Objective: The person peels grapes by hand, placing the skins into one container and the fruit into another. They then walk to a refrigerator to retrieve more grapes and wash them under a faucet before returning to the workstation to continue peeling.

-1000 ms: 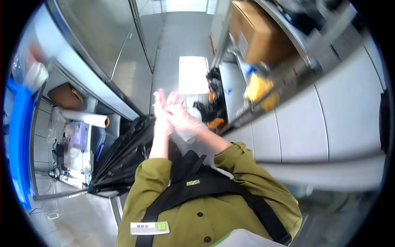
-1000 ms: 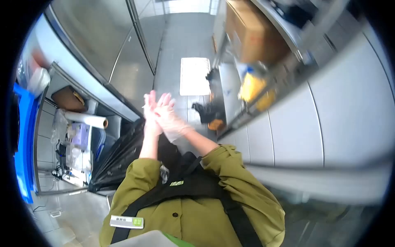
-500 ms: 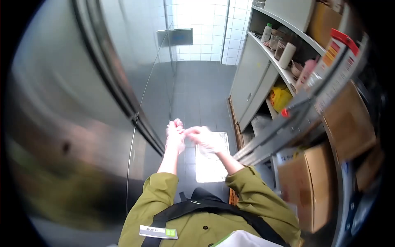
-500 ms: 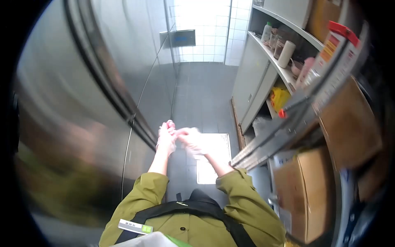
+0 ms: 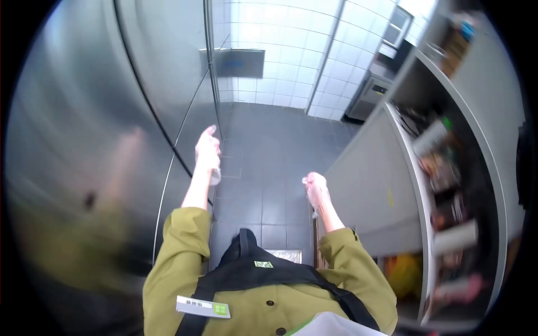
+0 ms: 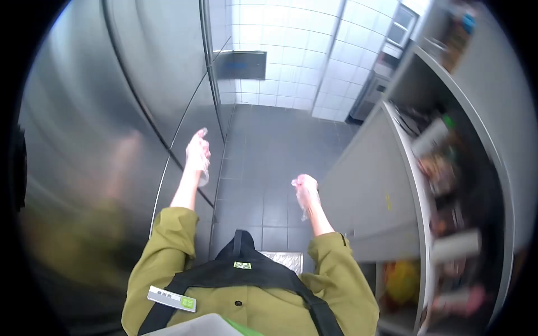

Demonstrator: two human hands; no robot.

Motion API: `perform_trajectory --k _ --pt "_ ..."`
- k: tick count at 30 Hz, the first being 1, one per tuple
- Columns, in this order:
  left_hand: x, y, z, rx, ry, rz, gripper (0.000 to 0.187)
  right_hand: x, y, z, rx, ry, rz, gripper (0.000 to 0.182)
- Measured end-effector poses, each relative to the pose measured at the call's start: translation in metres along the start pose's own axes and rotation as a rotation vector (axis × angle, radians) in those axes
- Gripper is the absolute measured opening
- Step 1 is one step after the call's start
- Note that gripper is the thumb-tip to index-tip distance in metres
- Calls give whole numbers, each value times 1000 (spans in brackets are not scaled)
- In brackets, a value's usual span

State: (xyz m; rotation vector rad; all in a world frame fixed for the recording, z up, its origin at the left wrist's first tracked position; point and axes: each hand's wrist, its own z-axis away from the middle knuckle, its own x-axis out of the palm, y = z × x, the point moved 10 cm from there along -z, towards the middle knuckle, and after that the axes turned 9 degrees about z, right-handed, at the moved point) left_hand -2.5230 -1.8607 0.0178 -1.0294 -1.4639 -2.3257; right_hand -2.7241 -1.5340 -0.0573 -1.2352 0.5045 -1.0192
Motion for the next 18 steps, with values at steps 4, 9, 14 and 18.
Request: perform_trajectory --k 4,9,14,18 --pt "51 -14 -214 81 -11 32 24 113 -62 -200 -207 -289 -6 21" --pt "89 -32 -470 271 156 -380 29 169 -74 -463 -144 -396 750 21" --pt "91 -41 -575 448 479 -1069 28 -3 -26 -665 -210 -400 1402 24" --pt "99 -16 -572 491 815 -739 30 -106 13 -777 -380 -1143 2254 21"
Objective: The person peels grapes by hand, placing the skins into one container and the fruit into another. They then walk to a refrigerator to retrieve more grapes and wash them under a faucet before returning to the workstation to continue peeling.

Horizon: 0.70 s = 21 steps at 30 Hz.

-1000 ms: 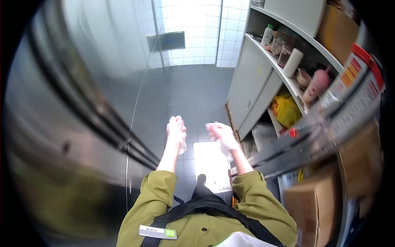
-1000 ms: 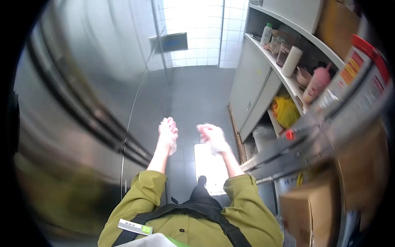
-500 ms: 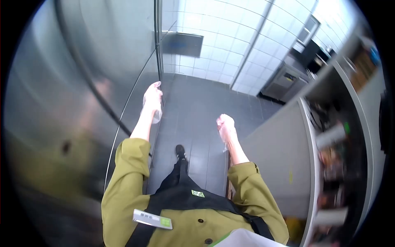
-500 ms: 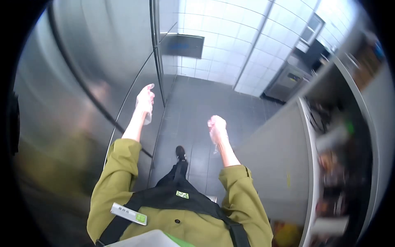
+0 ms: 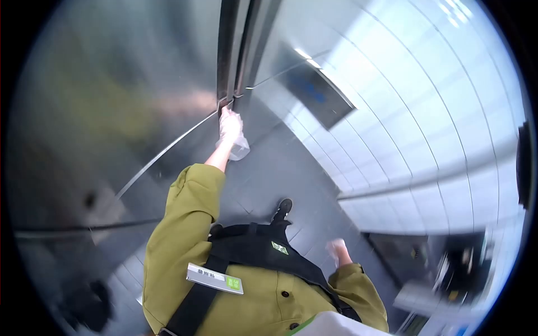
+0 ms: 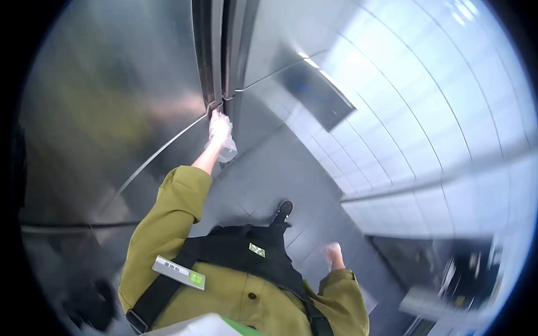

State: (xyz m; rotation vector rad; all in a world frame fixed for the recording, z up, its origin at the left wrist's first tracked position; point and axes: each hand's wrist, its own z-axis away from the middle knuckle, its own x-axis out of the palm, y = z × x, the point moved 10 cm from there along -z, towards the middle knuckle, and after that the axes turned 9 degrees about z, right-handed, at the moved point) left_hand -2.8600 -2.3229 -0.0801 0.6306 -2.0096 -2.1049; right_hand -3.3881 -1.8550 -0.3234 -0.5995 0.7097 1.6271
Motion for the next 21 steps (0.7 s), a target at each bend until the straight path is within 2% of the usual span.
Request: perform_trajectory --k 2,3,4,5,6,7,8,9,10,11,12,13,14,15,16,17,18,19,20,21 --pt "-2 -6 21 -108 185 60 29 0 93 -41 -87 219 29 20" --pt "-2 -6 21 -145 277 74 28 -29 141 -84 -146 345 42 19" --pt "0 -2 24 -68 323 152 28 -90 155 -122 -97 175 182 19" --pt "0 1 33 5 372 226 27 -126 153 -167 -223 67 367 20" --pt "1 -10 44 -298 392 116 28 -164 152 -213 -343 -19 573 21" --pt "2 -14 56 -257 447 78 28 -226 127 -258 -448 179 690 21" --pt "0 -13 79 -214 468 97 27 -295 96 -291 -358 259 570 15" --pt "4 -9 119 -180 472 106 26 -351 61 -298 -361 365 238 16" --pt "5 -13 157 -160 471 155 25 -348 16 -340 -706 431 510 20" --pt "4 -10 199 -127 470 196 25 -355 -26 -372 -816 433 424 22" --pt "0 -7 248 -220 495 229 25 -382 -87 -345 -681 259 371 22" --pt "1 -23 296 -337 456 236 28 -380 -130 -348 -690 307 417 23" --pt "2 -35 341 -299 558 313 28 -368 -175 -350 -853 242 517 21" --pt "-8 -47 394 -346 629 256 28 -361 -224 -334 -917 225 544 18" --pt "-21 -50 455 -542 754 248 26 -355 -266 -301 -1042 266 597 15" --pt "-41 -51 508 -631 908 149 26 -353 -303 -281 -1127 275 441 10" --pt "-58 -45 557 -712 1152 43 24 -327 -317 -320 -934 -108 -161 13" --pt "-73 -28 599 -781 1398 -289 24 -333 -356 -279 -992 -185 -171 12" --pt "-80 -27 643 -643 1879 136 24 -346 -393 -261 -1152 -138 -275 16" --pt "-72 -43 668 -444 2295 606 24 -357 -426 -251 -1187 -136 -404 18"
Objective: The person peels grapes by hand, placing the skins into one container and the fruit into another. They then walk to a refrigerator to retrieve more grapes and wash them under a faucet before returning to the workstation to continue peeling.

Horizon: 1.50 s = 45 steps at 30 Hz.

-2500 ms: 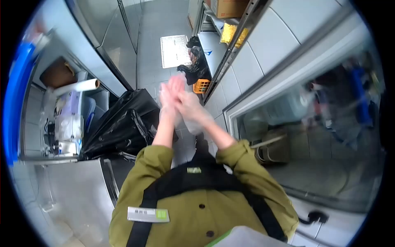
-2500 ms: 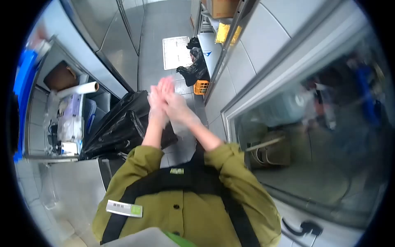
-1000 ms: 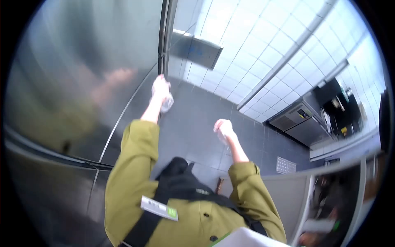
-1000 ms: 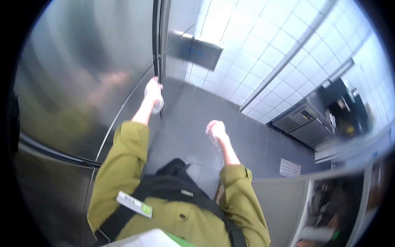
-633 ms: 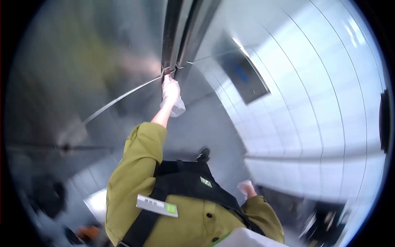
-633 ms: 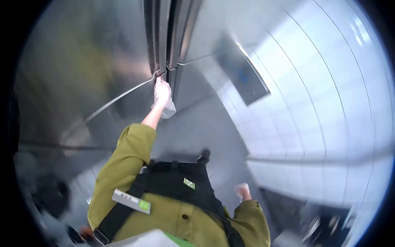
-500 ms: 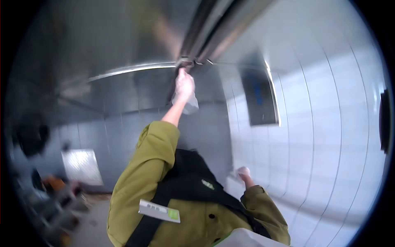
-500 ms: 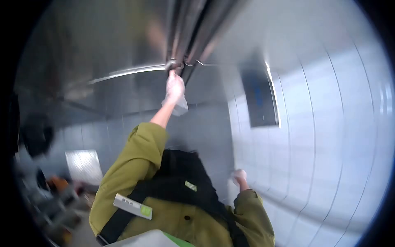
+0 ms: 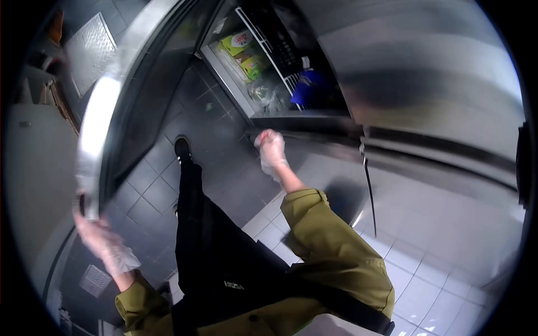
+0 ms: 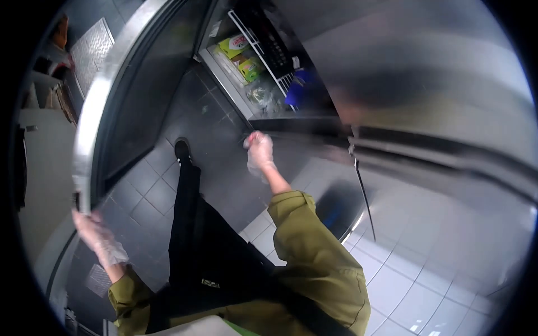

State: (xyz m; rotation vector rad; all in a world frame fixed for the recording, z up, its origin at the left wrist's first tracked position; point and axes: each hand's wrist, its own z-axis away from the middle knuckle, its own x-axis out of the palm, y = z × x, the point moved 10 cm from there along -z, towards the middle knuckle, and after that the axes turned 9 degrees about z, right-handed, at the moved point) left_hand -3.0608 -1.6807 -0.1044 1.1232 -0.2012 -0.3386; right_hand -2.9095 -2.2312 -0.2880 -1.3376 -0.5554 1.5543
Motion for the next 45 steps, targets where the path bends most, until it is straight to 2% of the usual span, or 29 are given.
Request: perform_trajectory --k 1,2,3,4,5,6,7,8,9,10,11,12,14,18,20,21,23,25,30,33,35,37,40,42,44,45 --pt "-3 -4 -23 132 -80 157 24 -2 -39 -23 -57 -30 17 19" --pt "-6 -7 -44 265 -161 308 25 -18 -74 -43 -179 112 265 17" --pt "13 7 -33 500 -149 395 25 -28 -94 -71 -313 165 364 15" --pt "22 -7 -50 476 -115 413 26 -35 -150 -78 -580 316 581 14" --pt "31 -24 -67 457 -79 433 27 -44 -172 -101 -647 402 657 15" --pt "40 -39 -82 445 -41 457 28 -60 -175 -130 -638 482 512 14" --pt "58 -40 -89 488 -69 416 31 -81 -166 -174 -676 515 498 12" --pt "76 -47 -104 482 -82 361 31 -76 -209 -178 -616 587 641 14" --pt "95 -55 -120 474 -99 309 32 -85 -213 -210 -626 643 654 18" --pt "112 -61 -135 471 -112 266 32 -91 -217 -254 -737 624 740 20" --pt "115 -79 -160 356 -62 309 28 -95 -219 -297 -853 607 825 23" --pt "122 -85 -177 418 -64 392 27 -100 -219 -338 -969 592 903 29" --pt "102 -97 -223 451 -63 226 25 -80 -219 -395 -918 502 1228 37" --pt "77 -98 -265 523 51 112 22 3 -248 -452 -576 200 2280 33" --pt "78 -96 -278 546 84 79 21 9 -254 -461 -537 224 2273 36" --pt "80 -95 -281 553 98 69 20 7 -265 -460 -629 336 2019 39" --pt "80 -92 -287 572 124 49 20 4 -270 -475 -630 404 1706 46" --pt "85 -89 -290 587 141 29 20 2 -266 -496 -604 423 1560 46" --pt "88 -71 -296 660 156 4 21 -11 -248 -535 -510 377 1511 46" --pt "79 -69 -311 714 98 76 23 -18 -238 -535 -480 348 1510 46" --pt "108 -65 -274 646 183 -45 23 -26 -225 -528 -459 330 1520 46" --pt "176 -35 -209 582 328 -154 16 -41 -203 -508 -419 313 1529 47" --pt "166 -19 -213 892 370 -312 11 -63 -171 -482 -353 293 1537 47" --pt "156 -18 -213 837 409 -273 14 -65 -163 -481 -346 290 1532 47" --pt "180 -30 -195 512 444 -67 15 -57 -178 -496 -378 298 1519 47" --pt "170 -35 -205 513 435 4 12 -50 -189 -506 -399 299 1509 47"
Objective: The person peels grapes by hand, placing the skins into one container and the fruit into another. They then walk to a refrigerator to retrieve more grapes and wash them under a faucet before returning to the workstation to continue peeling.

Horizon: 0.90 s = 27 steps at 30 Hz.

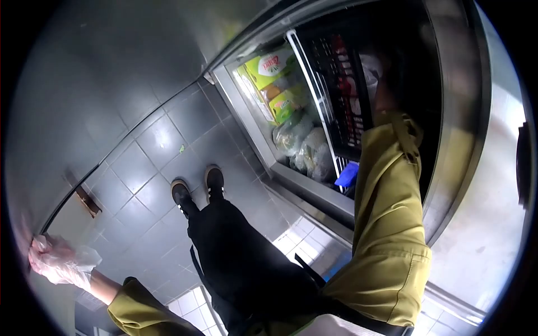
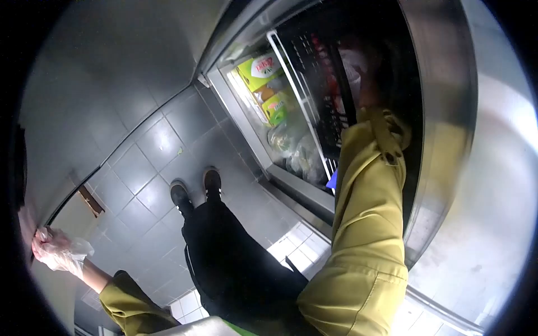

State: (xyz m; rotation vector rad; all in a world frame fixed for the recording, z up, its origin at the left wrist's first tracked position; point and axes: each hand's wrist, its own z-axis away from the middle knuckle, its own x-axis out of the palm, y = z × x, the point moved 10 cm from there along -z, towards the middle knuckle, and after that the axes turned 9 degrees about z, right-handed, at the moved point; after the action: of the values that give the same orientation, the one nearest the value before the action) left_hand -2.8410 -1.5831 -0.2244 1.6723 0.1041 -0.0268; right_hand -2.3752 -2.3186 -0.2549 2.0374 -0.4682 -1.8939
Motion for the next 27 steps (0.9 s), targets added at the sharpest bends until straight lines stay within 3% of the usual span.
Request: perform_trajectory --k 3,5,6,7,8,10,11,12,15,16,19,20,23,25,27 --pt "-38 -60 -42 -52 45 226 15 -7 -12 -20 -9 16 -19 47" --pt "-27 -43 -22 416 -256 -86 10 -7 -14 -20 -7 12 -35 47" --pt "-24 -62 -24 288 -339 96 9 -10 -14 -18 -1 9 -44 48" --pt "-25 -69 -17 339 -365 67 9 -11 -19 -20 -2 -1 -54 48" --pt "-10 -41 16 549 -330 -190 11 -8 -11 -18 5 7 -52 48" --pt "13 -17 57 721 -309 -411 15 -6 -8 -17 13 1 -58 48" --pt "19 -33 56 320 -393 -15 11 -6 -7 -18 13 -2 -62 48" --pt "21 -52 64 -60 -312 410 9 -8 -6 -19 15 -3 -66 48" --pt "35 -73 72 -187 -505 476 11 -12 -4 -21 6 -3 -72 48" --pt "40 -68 88 -173 -448 516 13 -7 6 -23 4 -1 -65 48" --pt "58 -65 129 -216 -414 119 14 -22 -1 -17 32 24 -137 48" --pt "79 -62 149 -245 -572 215 15 -32 1 -9 162 50 -295 49" --pt "130 -71 209 -302 -877 324 28 -48 -9 -3 -5 262 46 38" --pt "168 -29 268 -428 -1098 292 30 -84 -7 18 -62 374 -338 31" --pt "200 13 325 -374 -1372 358 31 -95 12 45 -1 399 -567 30"
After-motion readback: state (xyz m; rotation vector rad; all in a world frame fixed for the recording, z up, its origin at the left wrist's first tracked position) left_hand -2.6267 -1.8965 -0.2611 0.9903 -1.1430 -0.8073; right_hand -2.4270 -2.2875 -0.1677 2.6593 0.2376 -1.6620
